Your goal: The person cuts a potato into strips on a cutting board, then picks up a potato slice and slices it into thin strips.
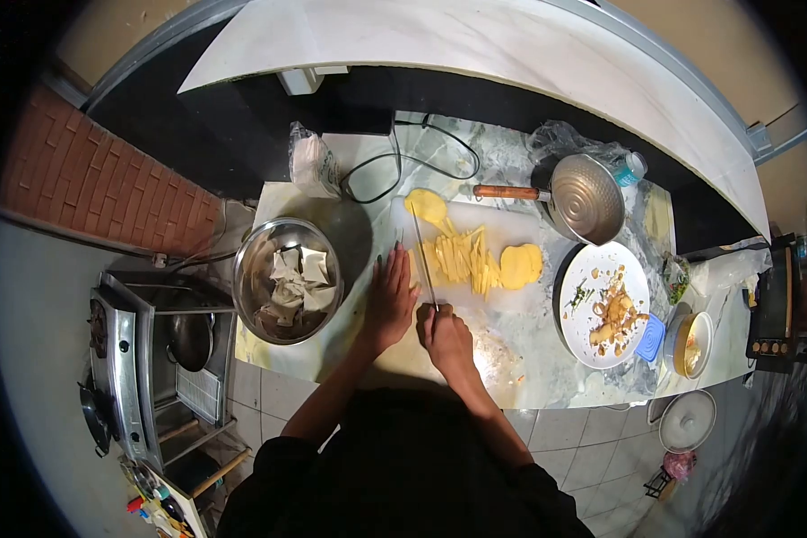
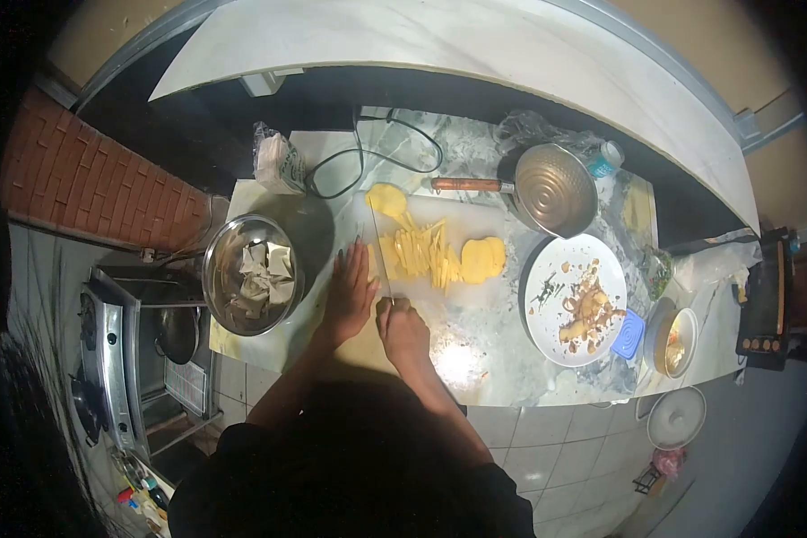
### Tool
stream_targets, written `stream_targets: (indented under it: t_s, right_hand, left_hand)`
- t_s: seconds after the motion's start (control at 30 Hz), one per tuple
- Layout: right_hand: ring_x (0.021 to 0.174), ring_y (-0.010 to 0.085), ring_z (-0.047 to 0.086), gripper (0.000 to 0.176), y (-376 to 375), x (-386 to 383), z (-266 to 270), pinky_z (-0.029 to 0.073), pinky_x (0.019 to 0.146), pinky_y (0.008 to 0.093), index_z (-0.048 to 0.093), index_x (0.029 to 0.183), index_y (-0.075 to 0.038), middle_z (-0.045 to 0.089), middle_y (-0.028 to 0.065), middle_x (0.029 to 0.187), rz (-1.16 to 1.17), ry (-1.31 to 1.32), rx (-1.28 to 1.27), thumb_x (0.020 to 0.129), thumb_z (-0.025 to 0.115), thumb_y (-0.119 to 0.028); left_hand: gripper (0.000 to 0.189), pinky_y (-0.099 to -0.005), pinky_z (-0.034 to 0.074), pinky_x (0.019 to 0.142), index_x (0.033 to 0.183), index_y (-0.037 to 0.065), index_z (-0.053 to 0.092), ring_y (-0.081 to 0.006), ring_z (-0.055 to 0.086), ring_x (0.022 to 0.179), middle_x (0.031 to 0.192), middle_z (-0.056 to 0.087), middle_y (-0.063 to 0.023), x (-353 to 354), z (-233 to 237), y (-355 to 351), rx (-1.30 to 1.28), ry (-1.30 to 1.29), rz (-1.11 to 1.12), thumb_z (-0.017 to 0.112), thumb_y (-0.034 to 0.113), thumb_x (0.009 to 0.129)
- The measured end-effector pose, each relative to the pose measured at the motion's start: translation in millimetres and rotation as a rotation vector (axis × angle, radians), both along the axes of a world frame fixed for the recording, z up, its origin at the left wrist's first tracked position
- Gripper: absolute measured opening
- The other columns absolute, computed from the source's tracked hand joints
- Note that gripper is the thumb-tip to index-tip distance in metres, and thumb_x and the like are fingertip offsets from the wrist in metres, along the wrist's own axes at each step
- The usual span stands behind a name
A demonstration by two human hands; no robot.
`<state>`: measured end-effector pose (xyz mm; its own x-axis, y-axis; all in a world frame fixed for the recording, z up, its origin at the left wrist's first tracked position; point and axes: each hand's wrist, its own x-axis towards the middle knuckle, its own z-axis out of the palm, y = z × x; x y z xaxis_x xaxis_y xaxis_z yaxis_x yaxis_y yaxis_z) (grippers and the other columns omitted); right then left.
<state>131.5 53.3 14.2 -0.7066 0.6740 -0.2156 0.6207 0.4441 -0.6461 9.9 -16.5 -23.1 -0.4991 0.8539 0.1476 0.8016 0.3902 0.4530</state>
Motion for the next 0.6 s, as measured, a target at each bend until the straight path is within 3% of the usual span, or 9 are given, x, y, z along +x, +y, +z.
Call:
stream_targets:
  t_s: [0.23,0.6]
  right_hand:
    - [0.067,0.0485,0.058,0.028,-12.3,0.6,-0.6,0.047,0.059,0.0528,0.050,0.103,0.004,0.060,0.0291,0.070,0.040,0.098,-0.019,0.094,0.043,-0.021]
    - [0.066,0.0477,0.059,0.028,-20.5,-0.7,-5.2,0.047,0.058,0.0518,0.047,0.103,0.007,0.059,0.0298,0.070,0.043,0.097,-0.034,0.094,0.043,-0.019]
  left_hand:
    - [0.057,-0.0514,0.015,0.111,0.140,-0.008,0.023,-0.0365,0.018,0.139,0.150,0.017,-0.0224,-2.1,-2.9,-0.4,0.014,-0.006,-0.023,0.043,0.014,0.092]
    - [0.055,-0.0518,0.015,0.111,0.140,-0.007,0.024,-0.0374,0.018,0.138,0.149,0.019,-0.0217,1.1,-1.0,1.0,-0.010,-0.013,-0.004,0.040,0.012,0.091]
